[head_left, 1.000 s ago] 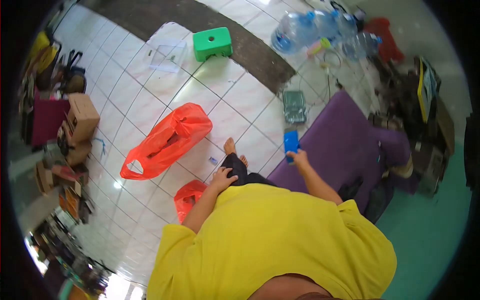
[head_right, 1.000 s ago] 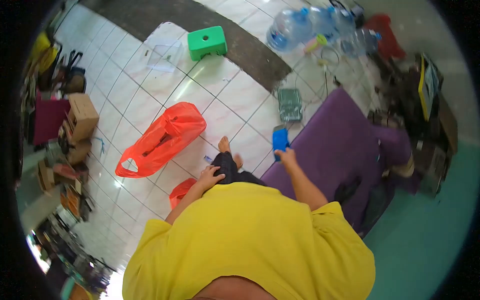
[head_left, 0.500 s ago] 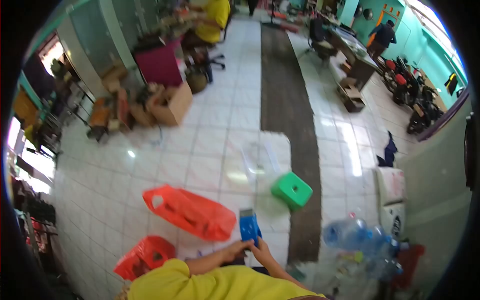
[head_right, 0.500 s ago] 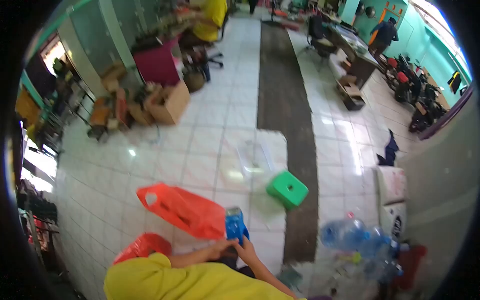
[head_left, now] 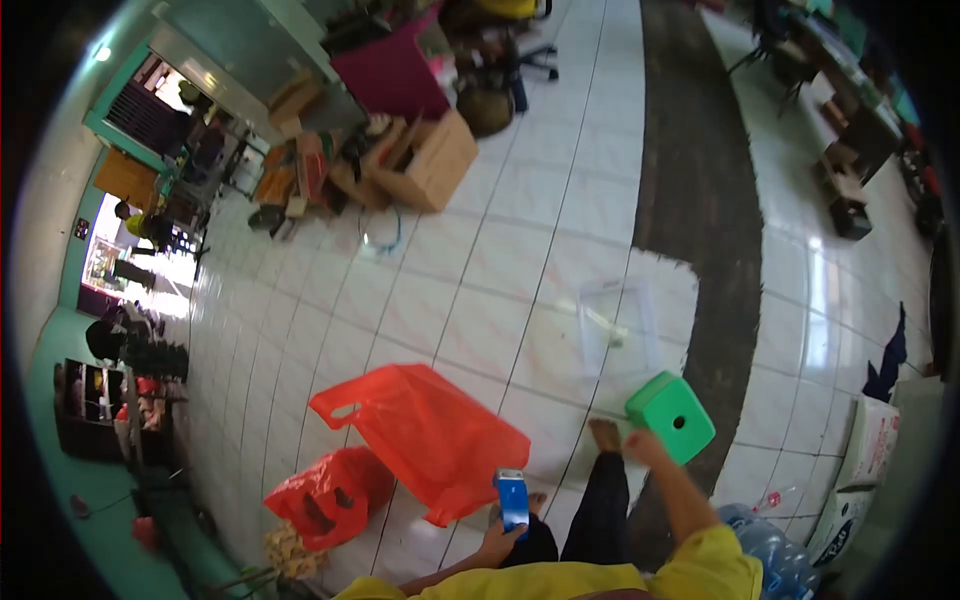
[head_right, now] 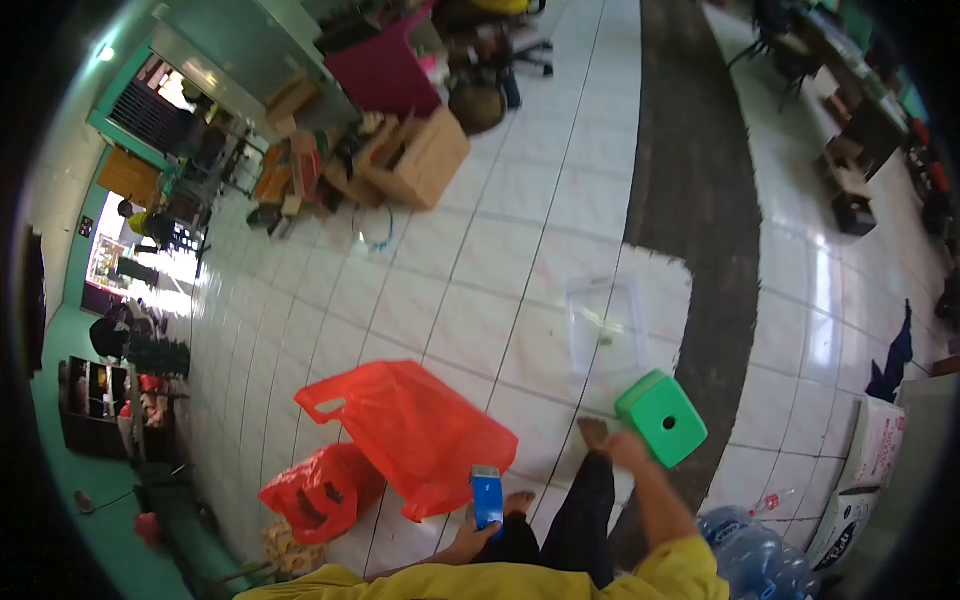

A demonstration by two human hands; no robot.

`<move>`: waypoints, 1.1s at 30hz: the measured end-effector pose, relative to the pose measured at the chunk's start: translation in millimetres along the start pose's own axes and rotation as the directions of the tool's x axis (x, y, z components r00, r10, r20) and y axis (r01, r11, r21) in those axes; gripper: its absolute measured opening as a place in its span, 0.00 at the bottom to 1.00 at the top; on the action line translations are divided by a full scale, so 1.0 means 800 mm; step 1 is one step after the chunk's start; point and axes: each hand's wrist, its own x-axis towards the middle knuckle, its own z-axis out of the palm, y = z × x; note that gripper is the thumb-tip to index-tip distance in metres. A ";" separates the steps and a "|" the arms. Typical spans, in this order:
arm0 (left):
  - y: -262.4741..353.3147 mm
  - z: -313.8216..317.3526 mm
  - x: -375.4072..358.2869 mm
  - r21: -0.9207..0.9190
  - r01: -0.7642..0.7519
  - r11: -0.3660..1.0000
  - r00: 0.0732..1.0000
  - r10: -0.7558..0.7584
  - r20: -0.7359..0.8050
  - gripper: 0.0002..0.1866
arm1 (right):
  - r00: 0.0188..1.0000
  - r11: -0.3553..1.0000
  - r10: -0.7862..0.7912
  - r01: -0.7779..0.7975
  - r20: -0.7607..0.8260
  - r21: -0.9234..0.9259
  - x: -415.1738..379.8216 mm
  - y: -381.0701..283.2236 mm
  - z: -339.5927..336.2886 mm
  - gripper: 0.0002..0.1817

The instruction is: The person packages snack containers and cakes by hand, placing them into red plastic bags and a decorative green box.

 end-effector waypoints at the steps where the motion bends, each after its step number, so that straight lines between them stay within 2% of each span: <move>1: -0.018 0.007 0.012 0.331 -0.005 0.943 0.992 0.046 -0.118 0.22 | 0.992 0.954 0.078 -0.103 -0.099 -0.283 0.048 0.060 -0.008 0.12; 2: -0.027 0.015 0.025 0.630 0.019 0.777 0.973 0.131 -0.191 0.23 | 0.979 0.872 0.175 -0.203 -0.104 -0.446 0.072 0.093 -0.033 0.19; 3: -0.014 0.028 0.026 0.705 0.168 0.689 0.970 0.012 -0.243 0.21 | 0.962 0.847 0.259 -0.267 -0.082 -0.459 0.093 0.127 -0.051 0.26; 4: -0.019 0.036 0.028 0.696 0.204 0.688 0.967 -0.031 -0.253 0.21 | 0.956 0.810 0.265 -0.293 -0.129 -0.509 0.117 0.170 -0.049 0.29; 5: -0.027 0.042 0.032 0.727 0.069 0.683 0.967 0.135 -0.218 0.19 | 0.953 0.768 0.290 -0.285 -0.085 -0.574 0.136 0.194 -0.053 0.36; 6: -0.037 0.048 0.038 0.752 -0.068 0.656 0.938 0.300 -0.177 0.17 | 0.958 0.736 0.285 -0.237 -0.027 -0.634 0.138 0.167 -0.069 0.35; 7: -0.055 0.054 0.048 0.742 -0.043 0.669 0.945 0.268 -0.187 0.17 | 0.960 0.702 0.280 -0.182 0.032 -0.689 0.138 0.137 -0.086 0.36; 8: -0.079 0.059 0.062 0.792 -0.110 0.600 0.919 0.364 -0.149 0.16 | 0.955 0.694 0.290 -0.170 0.056 -0.699 0.149 0.140 -0.087 0.36; 9: -0.090 0.063 0.074 0.836 -0.176 0.520 0.883 0.459 -0.100 0.15 | 0.964 0.641 0.248 -0.092 0.092 -0.762 0.160 0.145 -0.083 0.41; 10: -0.103 0.067 0.084 0.827 -0.164 0.537 0.891 0.440 -0.109 0.15 | 0.969 0.578 0.207 -0.012 0.133 -0.816 0.170 0.154 -0.075 0.47; 11: -0.115 0.073 0.097 0.830 -0.164 0.533 0.885 0.451 -0.115 0.15 | 0.965 0.564 0.212 0.007 0.153 -0.826 0.184 0.165 -0.069 0.47; 12: -0.119 0.081 0.103 0.831 -0.157 0.534 0.883 0.453 -0.125 0.14 | 0.987 0.521 0.110 0.045 0.119 -0.853 0.192 0.181 -0.062 0.50; 13: -0.115 0.084 0.106 0.814 -0.112 0.570 0.923 0.363 -0.127 0.14 | 0.996 0.477 0.000 0.079 0.090 -0.875 0.198 0.194 -0.057 0.53; 16: -0.129 0.085 0.106 0.838 -0.066 0.542 0.914 0.369 -0.167 0.15 | 0.973 0.501 0.046 0.174 0.227 -0.848 0.219 0.212 -0.068 0.54; 17: -0.132 0.083 0.106 0.834 -0.032 0.551 0.916 0.349 -0.195 0.15 | 0.972 0.549 0.069 0.150 0.224 -0.822 0.218 0.219 -0.068 0.54; 18: -0.132 0.082 0.108 0.829 -0.032 0.559 0.910 0.359 -0.207 0.15 | 0.974 0.539 0.055 0.158 0.221 -0.827 0.214 0.229 -0.068 0.54; 20: -0.132 0.081 0.109 0.785 -0.008 0.620 0.894 0.355 -0.272 0.15 | 0.970 0.518 0.146 0.092 0.193 -0.850 0.196 0.248 -0.061 0.53; 22: -0.130 0.076 0.116 0.789 0.004 0.615 0.883 0.368 -0.291 0.15 | 0.916 0.618 0.292 0.039 0.275 -0.785 0.178 0.257 -0.046 0.54; 24: -0.131 0.066 0.121 0.795 0.017 0.606 0.882 0.366 -0.298 0.16 | 0.879 0.631 0.348 0.036 0.325 -0.775 0.156 0.252 -0.027 0.52; 27: -0.131 0.048 0.139 0.771 0.018 0.636 0.895 0.333 -0.296 0.16 | 0.867 0.670 0.389 -0.036 0.310 -0.741 0.126 0.268 0.003 0.49; 29: -0.121 0.039 0.151 0.745 0.146 0.651 0.916 0.196 -0.351 0.16 | 0.823 0.675 0.420 0.000 0.384 -0.738 0.112 0.298 0.041 0.52; 30: -0.127 0.033 0.159 0.741 0.134 0.658 0.917 0.201 -0.345 0.16 | 0.798 0.678 0.434 0.017 0.419 -0.734 0.104 0.314 0.060 0.53; 31: -0.134 0.026 0.165 0.762 0.108 0.639 0.911 0.243 -0.333 0.16 | 0.859 0.695 0.329 0.061 0.392 -0.716 0.120 0.300 0.101 0.41; 32: -0.140 0.018 0.170 0.784 0.086 0.615 0.903 0.284 -0.322 0.16 | 0.961 0.705 0.072 0.141 0.268 -0.695 0.161 0.263 0.165 0.29; 33: -0.143 0.010 0.172 0.838 0.112 0.534 0.909 0.285 -0.303 0.15 | 0.971 0.673 -0.227 0.210 0.073 -0.709 0.214 0.218 0.232 0.18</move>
